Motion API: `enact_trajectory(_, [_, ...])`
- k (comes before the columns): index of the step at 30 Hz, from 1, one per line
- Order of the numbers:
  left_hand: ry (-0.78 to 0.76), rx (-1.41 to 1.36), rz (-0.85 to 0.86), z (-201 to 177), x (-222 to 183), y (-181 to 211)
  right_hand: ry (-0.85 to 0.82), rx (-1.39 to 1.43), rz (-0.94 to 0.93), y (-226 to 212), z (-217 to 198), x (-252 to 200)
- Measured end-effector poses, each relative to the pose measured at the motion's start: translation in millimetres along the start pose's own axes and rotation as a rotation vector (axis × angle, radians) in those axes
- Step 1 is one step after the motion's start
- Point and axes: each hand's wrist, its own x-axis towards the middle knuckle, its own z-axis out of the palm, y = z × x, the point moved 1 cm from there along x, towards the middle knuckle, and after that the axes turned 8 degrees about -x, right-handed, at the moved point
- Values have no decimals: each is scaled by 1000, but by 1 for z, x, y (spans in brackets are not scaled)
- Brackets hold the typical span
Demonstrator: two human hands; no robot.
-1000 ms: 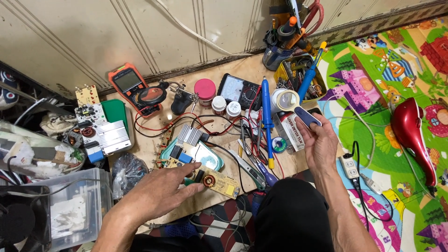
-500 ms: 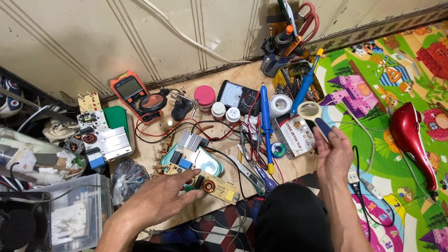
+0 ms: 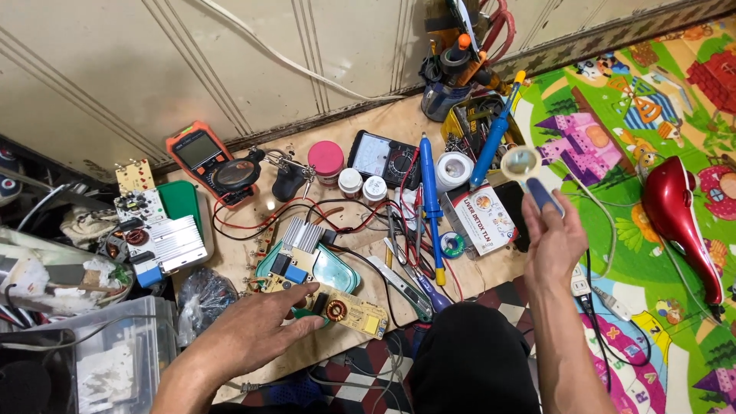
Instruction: Inspecting and organizing various electronic circuit boards on a repair bench.
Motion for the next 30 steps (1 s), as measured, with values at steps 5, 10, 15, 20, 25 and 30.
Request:
enact_trajectory(5, [-46, -9, -11, -8, 1, 18, 58, 36, 210, 22, -12, -36])
enact_trajectory(10, [-27, 38, 19, -6, 5, 21, 77, -21, 382, 48, 0, -27])
enact_trajectory(15, [-18, 26, 1, -7, 3, 23, -37, -302, 247, 79, -3, -2])
enact_trajectory(20, [-18, 6, -5, -8, 7, 20, -119, -724, 138, 28, -2, -47])
enact_trajectory(25, [27, -84, 97, -23, -16, 41, -87, -559, -27, 81, -53, -24])
enact_trajectory(30, [55, -78, 76, -17, -18, 28, -194, -687, -122, 84, -60, -14])
